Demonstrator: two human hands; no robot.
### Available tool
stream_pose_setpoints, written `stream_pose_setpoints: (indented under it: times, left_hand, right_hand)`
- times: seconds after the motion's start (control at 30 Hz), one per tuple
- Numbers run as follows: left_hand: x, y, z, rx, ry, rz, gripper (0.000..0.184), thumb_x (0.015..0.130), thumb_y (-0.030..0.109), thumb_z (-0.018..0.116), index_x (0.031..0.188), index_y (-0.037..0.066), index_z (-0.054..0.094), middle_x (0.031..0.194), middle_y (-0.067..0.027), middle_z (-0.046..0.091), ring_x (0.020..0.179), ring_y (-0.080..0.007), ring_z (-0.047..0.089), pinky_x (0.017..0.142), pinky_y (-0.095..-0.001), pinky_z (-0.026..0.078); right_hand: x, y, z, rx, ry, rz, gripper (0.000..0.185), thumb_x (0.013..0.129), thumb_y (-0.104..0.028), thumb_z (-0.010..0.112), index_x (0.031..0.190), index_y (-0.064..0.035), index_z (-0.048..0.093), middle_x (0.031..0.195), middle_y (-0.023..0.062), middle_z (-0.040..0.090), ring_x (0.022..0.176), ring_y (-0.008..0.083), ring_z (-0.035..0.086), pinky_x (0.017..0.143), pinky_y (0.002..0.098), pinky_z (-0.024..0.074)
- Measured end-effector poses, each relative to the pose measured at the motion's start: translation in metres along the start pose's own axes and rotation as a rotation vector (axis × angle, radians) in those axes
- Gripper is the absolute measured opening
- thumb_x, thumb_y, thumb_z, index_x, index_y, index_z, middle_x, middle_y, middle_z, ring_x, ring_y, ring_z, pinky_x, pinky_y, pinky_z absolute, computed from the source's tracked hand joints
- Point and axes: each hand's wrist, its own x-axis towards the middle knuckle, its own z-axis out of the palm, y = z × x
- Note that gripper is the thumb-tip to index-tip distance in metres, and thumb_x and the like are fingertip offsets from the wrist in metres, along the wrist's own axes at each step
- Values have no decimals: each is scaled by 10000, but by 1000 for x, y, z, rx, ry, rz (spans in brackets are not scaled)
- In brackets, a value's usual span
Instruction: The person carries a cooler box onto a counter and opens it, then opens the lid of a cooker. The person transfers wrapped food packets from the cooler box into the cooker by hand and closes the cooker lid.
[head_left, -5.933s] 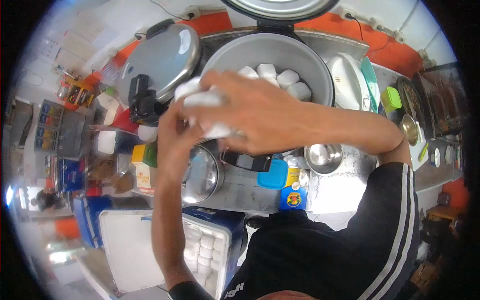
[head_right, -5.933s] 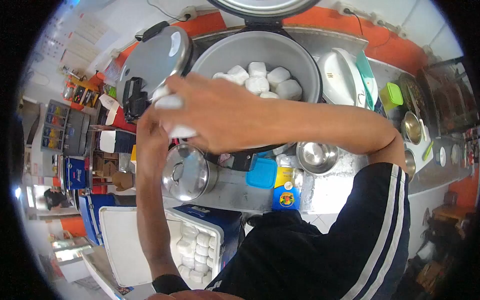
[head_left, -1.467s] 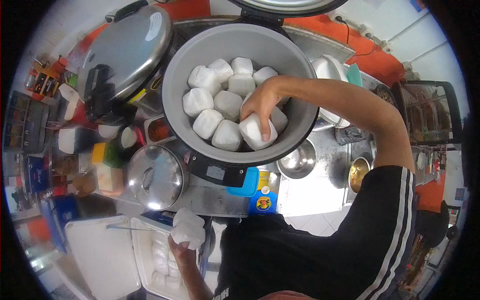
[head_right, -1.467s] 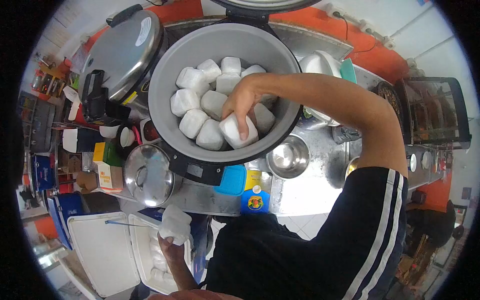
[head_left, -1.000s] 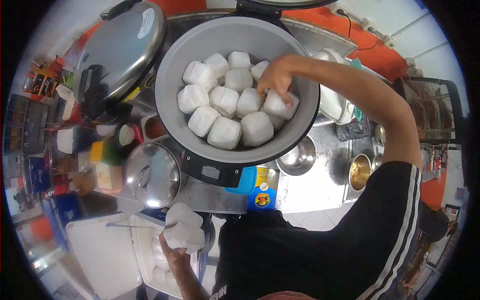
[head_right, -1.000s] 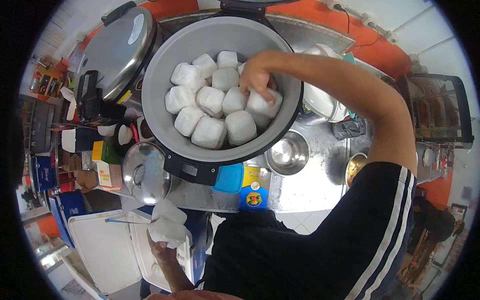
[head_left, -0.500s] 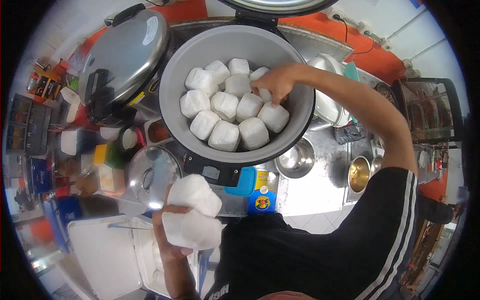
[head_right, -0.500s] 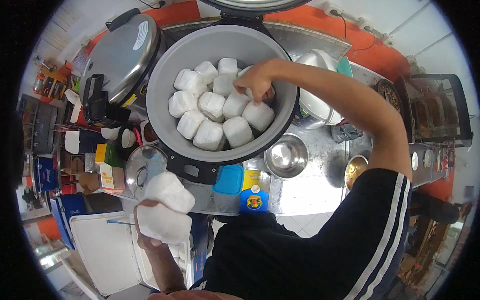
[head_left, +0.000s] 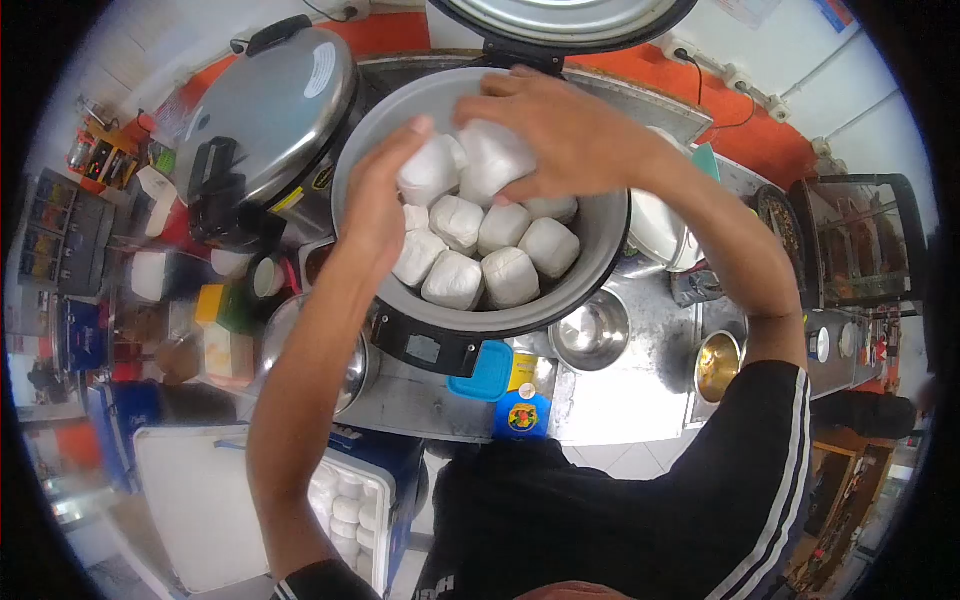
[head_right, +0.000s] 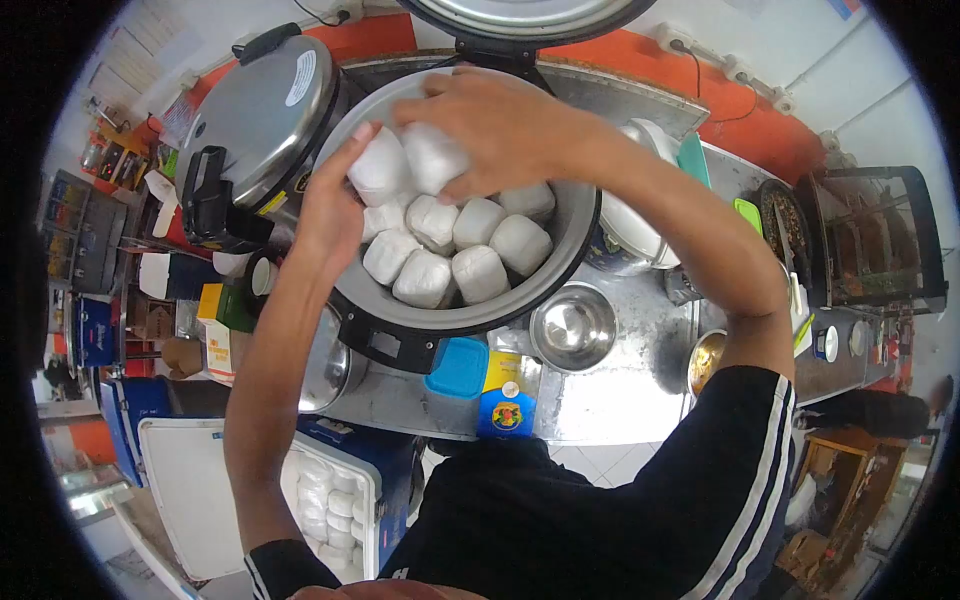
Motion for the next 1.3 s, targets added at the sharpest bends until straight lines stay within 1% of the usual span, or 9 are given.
stream_pose_setpoints:
  times: [0.27,0.37,0.43,0.57,0.63,0.77,0.97,1.13,1.3]
  left_hand:
    - [87,-18,3,875,-304,29,481,658,-13,698,1121,109,665,1125,-120,633,1055,-209,575,959,-324,420]
    - [112,-37,5,1218,-372,186,457,645,-22,692,1082,109,676,1098,-151,645,1013,-292,598,954,-345,435]
    - [120,-54,2,1692,-280,549,402,669,-26,677,1052,94,681,1099,-170,624,1044,-364,570,948,-393,451]
    - [132,-66,-1,1865,-336,452,528,638,51,767,1143,128,635,1169,-174,545,1163,-376,498,977,-419,435]
    - [126,-54,11,2177,-428,596,533,666,56,743,1175,147,615,1226,-212,501,1196,-392,476,974,-438,442]
    - [133,-59,9,2175,-418,630,506,699,98,736,1186,113,598,1213,-219,507,1176,-394,496,960,-432,456]
    - [121,-41,8,2068,-184,233,563,706,189,768,1196,11,557,1243,-202,500,1117,-370,549,937,-418,474]
    - [128,-46,-8,2123,-382,625,407,734,69,690,1135,106,631,1246,-186,506,1099,-356,550,931,-418,486]
    - [132,-56,-15,2099,-370,637,419,755,42,658,1157,157,634,1240,-178,510,1099,-363,547,946,-436,474]
  right_hand:
    - [3,49,63,-84,-941,390,579,653,-409,744,1099,-64,619,958,178,660,940,365,632,843,448,498]
    - [-1,50,90,-225,-941,420,550,673,-418,732,1084,-64,635,1010,172,663,972,334,639,825,437,513]
    - [-10,54,99,-192,-962,371,530,677,-395,737,1076,-59,638,1015,166,664,974,325,641,825,428,517]
    - [-13,50,71,-101,-1019,172,480,659,-245,770,1064,-30,628,1003,160,669,973,315,645,819,411,526]
    - [-18,54,91,-148,-1017,130,530,612,-206,796,1073,-20,613,995,162,670,979,318,642,822,414,526]
    - [-18,70,107,-205,-1014,136,439,519,-183,857,899,-24,706,986,136,695,957,290,659,772,407,541]
    - [-13,66,102,-138,-1060,130,490,487,-238,879,889,-9,719,984,140,696,952,290,658,794,392,533]
    - [-2,57,99,-78,-1151,166,531,477,-210,890,914,19,690,965,188,683,944,325,658,815,400,526]
    - [-2,62,105,-53,-1241,254,553,487,-228,895,919,46,686,954,194,684,934,338,659,804,407,526]
